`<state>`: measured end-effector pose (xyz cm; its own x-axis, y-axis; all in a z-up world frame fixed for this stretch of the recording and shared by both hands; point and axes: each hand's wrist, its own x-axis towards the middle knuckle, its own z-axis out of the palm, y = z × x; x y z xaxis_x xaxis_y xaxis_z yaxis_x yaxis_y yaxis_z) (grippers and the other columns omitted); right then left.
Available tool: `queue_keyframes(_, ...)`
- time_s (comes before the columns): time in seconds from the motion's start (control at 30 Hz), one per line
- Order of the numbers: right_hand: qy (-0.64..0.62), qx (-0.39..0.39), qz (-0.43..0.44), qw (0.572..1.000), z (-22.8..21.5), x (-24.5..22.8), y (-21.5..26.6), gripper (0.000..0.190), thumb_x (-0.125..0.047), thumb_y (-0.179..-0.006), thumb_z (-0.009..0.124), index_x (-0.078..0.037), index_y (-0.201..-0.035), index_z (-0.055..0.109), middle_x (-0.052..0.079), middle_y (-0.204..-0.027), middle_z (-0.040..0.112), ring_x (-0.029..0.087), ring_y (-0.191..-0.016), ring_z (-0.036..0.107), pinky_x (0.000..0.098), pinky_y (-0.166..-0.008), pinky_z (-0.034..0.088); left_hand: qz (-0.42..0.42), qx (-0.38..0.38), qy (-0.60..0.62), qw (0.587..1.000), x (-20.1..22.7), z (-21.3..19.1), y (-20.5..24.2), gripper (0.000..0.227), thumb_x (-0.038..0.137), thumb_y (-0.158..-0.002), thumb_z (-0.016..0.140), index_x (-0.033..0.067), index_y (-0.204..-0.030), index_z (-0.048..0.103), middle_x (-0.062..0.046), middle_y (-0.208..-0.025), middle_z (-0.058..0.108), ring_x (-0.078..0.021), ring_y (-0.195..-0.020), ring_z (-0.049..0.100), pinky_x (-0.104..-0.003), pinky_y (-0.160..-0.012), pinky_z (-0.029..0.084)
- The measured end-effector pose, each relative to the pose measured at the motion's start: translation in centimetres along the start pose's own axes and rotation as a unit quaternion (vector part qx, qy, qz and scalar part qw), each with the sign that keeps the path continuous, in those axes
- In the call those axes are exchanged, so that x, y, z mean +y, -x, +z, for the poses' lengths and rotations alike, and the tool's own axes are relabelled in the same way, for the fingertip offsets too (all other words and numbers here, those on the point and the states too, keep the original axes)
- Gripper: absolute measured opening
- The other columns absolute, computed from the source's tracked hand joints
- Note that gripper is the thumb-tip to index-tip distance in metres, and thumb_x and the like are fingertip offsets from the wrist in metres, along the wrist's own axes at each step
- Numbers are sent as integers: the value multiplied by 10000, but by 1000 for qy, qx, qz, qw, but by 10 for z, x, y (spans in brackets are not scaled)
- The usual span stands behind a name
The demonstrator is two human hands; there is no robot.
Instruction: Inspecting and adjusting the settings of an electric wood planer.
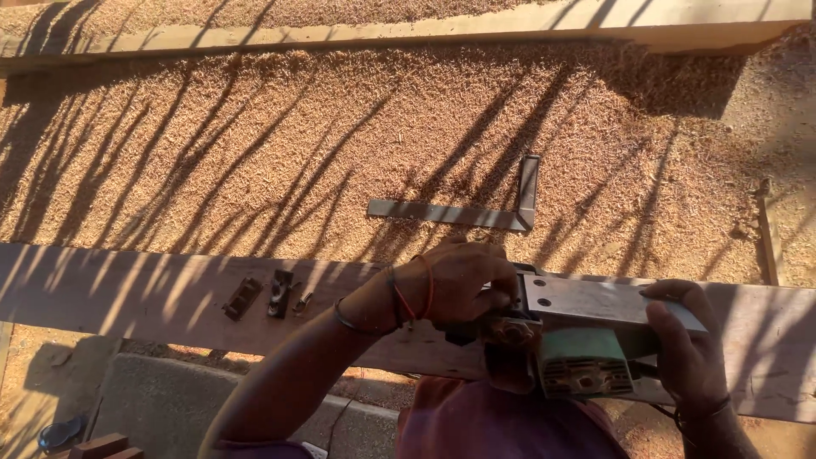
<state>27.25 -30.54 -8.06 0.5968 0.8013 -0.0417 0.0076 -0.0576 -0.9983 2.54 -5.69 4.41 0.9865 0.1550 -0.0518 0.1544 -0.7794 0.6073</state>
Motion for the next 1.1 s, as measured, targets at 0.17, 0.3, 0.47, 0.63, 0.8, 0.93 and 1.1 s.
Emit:
queue_keyframes(0.17,-4,2,22,1000,-1,6,1,341,-313,-1026,630,-33,-1218,601,81,-986,630,131,-846,592,258,-724,473,-17,-163,-36,986,-1,-11,-30,216,333,-882,689,193,-1030,764,-75,-1094,698,-302,-1088,656,-506,-943,475)
queue_keyframes(0.3,-41,5,66,997,-3,12,2,367,-327,-1025,656,-27,-1227,593,107,-963,633,176,-749,602,292,-645,483,-39,-221,-55,973,4,-15,-41,298,379,-931,640,151,-1104,723,-88,-1121,703,-304,-1109,667,-491,-966,521)
queue_keyframes(0.47,16,-6,42,999,-3,-2,-2,398,-329,-983,662,-30,-1237,597,97,-1087,637,152,-960,612,285,-793,506,-31,-256,-158,953,17,-10,-47,350,429,-982,558,133,-1092,711,-113,-1076,658,-338,-1010,660,-520,-942,482)
queue_keyframes(0.63,133,3,-33,991,-8,-64,-10,469,-283,-919,711,-25,-1287,577,120,-1315,597,203,-1205,601,354,-966,515,-19,-177,-96,979,-2,-1,-40,335,408,-1017,565,118,-1014,732,-98,-1004,669,-309,-954,693,-479,-868,542)
queue_keyframes(0.8,234,-13,-166,958,26,-120,-5,488,-286,-866,762,-48,-1263,609,130,-1318,644,231,-1288,621,385,-1069,515,46,-138,30,989,-18,-7,-34,245,318,-860,679,87,-940,692,-111,-938,686,-322,-896,705,-474,-766,563)
queue_keyframes(0.93,278,-91,-166,942,56,-129,-12,490,-284,-737,832,-80,-1147,659,103,-1219,691,249,-1157,682,379,-931,563,29,-158,-7,987,-13,-5,-35,205,281,-830,662,111,-940,696,-114,-967,699,-323,-923,701,-478,-789,563)
queue_keyframes(1.1,309,-107,-145,934,60,-129,-14,470,-283,-722,835,-99,-1126,682,75,-1158,712,243,-1083,704,384,-891,563,11,-165,-14,986,-5,-9,-36,220,298,-845,672,98,-933,695,-117,-962,697,-328,-922,694,-482,-792,553)
